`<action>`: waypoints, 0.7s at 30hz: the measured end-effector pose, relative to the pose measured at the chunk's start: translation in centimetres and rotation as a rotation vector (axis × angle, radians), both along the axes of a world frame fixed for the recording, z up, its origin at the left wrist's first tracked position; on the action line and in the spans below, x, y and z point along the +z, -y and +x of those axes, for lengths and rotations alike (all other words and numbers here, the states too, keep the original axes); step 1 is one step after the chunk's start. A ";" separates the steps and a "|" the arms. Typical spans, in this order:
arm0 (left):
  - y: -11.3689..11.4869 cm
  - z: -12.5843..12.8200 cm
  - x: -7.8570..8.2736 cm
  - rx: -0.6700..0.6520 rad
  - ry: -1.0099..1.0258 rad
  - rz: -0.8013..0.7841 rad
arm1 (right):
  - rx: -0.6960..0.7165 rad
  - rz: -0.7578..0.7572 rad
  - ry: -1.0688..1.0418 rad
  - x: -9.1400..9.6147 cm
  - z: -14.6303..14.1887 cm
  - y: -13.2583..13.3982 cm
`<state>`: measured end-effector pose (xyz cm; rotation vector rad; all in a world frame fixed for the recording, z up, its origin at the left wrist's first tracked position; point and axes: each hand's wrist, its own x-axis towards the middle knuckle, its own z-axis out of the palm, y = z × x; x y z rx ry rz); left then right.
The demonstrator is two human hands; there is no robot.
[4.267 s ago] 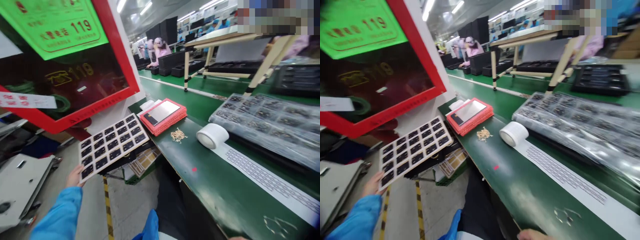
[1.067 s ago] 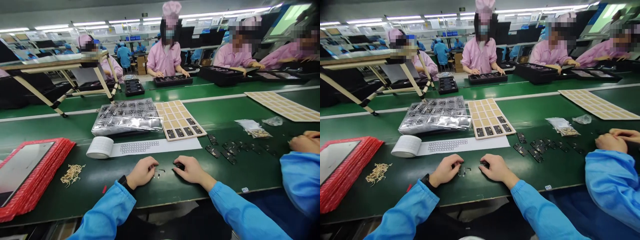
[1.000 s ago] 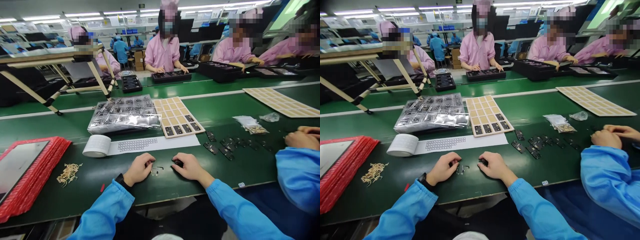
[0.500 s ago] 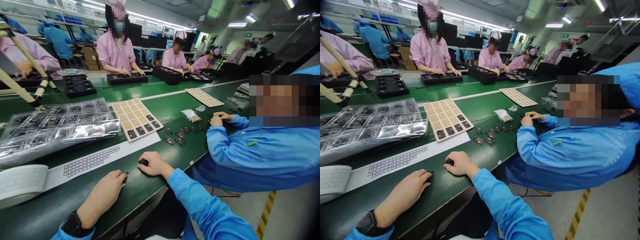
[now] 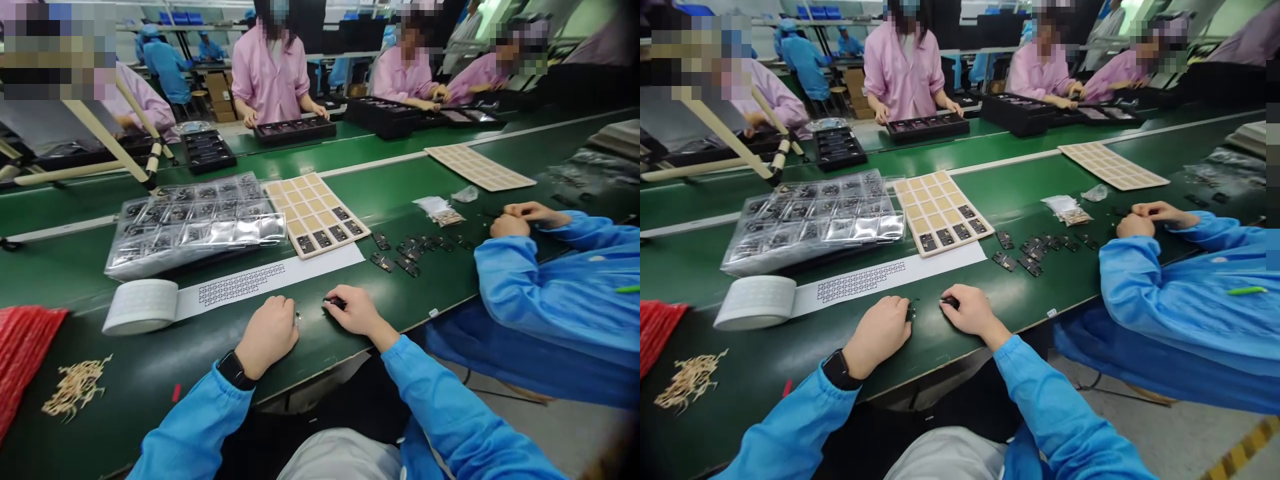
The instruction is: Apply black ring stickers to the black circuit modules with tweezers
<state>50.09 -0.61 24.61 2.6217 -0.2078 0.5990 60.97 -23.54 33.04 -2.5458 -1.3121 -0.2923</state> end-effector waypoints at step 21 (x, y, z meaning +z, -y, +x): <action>1.0 -0.9 0.8 -0.158 0.151 -0.310 | -0.109 0.057 -0.620 1.5 -4.0 -4.6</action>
